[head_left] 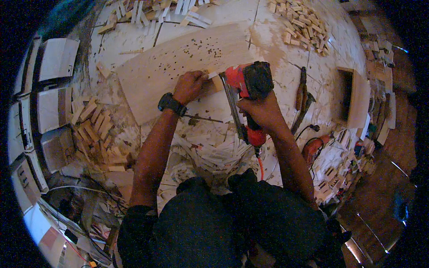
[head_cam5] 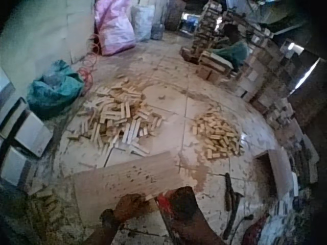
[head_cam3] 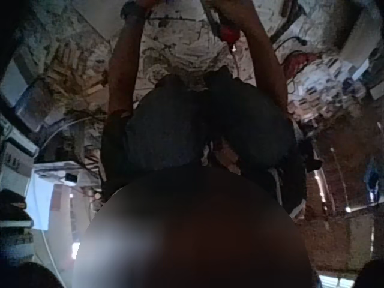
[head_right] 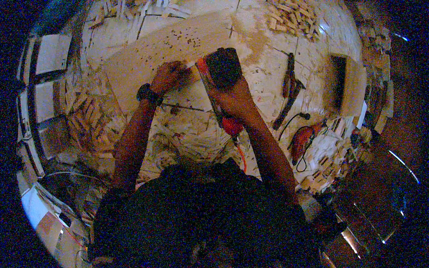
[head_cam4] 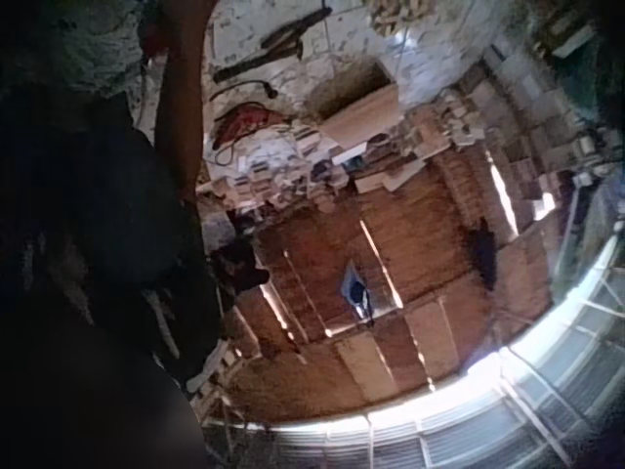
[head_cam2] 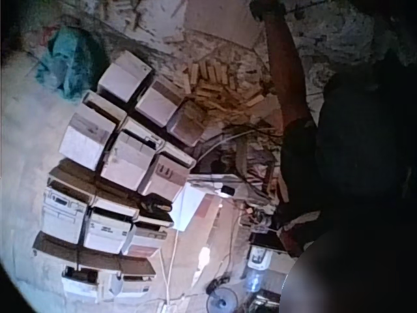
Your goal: The person sits on the floor and repeatedly picks up small wooden blocks, places them on a flat board, and fastens them using a red pneumatic nail gun. The person continues this process, creating a growing assembly of blocks on the board.
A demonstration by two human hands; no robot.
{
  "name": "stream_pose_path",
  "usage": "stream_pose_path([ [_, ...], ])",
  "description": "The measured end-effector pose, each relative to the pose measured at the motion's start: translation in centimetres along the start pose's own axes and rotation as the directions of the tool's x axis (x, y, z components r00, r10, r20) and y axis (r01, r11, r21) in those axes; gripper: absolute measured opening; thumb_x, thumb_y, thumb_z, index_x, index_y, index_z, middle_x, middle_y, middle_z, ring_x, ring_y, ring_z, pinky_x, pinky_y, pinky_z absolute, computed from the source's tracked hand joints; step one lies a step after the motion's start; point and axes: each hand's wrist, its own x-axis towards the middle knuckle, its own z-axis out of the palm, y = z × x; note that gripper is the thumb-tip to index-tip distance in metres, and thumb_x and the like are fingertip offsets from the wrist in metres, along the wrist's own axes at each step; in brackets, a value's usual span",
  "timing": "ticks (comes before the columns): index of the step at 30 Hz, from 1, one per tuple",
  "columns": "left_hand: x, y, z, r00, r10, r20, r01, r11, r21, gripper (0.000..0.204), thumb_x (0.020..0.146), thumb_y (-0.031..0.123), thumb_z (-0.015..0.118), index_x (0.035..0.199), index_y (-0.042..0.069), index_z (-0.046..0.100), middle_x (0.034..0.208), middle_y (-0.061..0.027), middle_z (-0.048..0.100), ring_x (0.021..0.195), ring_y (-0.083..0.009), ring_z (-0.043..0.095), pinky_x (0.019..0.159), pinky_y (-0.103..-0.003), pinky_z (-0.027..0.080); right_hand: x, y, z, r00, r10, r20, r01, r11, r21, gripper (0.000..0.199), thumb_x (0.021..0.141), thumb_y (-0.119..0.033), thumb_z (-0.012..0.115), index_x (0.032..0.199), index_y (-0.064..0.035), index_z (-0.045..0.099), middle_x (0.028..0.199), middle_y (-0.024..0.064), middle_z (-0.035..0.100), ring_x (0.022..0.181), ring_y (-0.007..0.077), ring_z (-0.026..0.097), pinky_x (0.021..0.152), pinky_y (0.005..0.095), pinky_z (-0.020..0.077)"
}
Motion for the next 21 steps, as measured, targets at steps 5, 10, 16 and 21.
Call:
stream_pose_path([
  [5,0.2,-0.3,0.6,0.997,0.07,-0.033,-0.063,0.981,0.181,0.032,0.086,0.03,0.052,0.088,0.001,0.064,0.082,-0.0229,0.062,0.079,-0.0397,0.06,0.074,-0.046,0.047,0.7,0.2,1.2,1.0,-0.003,-0.005,0.003,1.0,0.019,0.033,0.064,-0.001,0.063,0.096,-0.0048,0.054,0.075,0.0027,0.057,0.058,0.0116,0.054,0.051,0.0277,0.0469],
  [10,0.0,-0.4,1.0,0.991,0.106,-0.082,-0.093,0.984,0.154,0.029,0.086,0.028,0.052,0.083,0.002,0.064,0.076,-0.022,0.062,0.072,-0.0414,0.06,0.069,-0.048,0.048,1.2,0.7,2.3,0.997,0.081,0.018,-0.08,0.996,-0.027,0.033,0.064,-0.002,0.062,0.096,-0.0045,0.054,0.07,0.0019,0.056,0.055,0.0114,0.054,0.048,0.0279,0.0473],
  [16,-0.1,-0.3,1.0,0.996,0.061,-0.072,-0.051,0.989,0.141,0.028,0.085,0.026,0.054,0.078,0.001,0.063,0.073,-0.023,0.061,0.07,-0.0409,0.06,0.067,-0.048,0.047,1.2,0.6,3.1,0.991,0.133,0.001,-0.133,0.989,-0.068,0.035,0.064,-0.002,0.063,0.098,-0.0049,0.053,0.072,0.002,0.057,0.056,0.0115,0.053,0.05,0.0276,0.0469],
  [21,0.0,-0.1,1.2,0.99,0.087,-0.114,-0.076,0.992,0.097,0.029,0.086,0.026,0.052,0.076,0.001,0.062,0.071,-0.0232,0.06,0.069,-0.0413,0.059,0.066,-0.048,0.047,1.0,0.1,3.5,0.995,0.104,-0.008,-0.104,0.977,-0.186,0.027,0.066,-0.014,0.064,0.091,-0.0055,0.057,0.079,0.0102,0.063,0.071,0.0266,0.061,0.068,0.037,0.049],
])
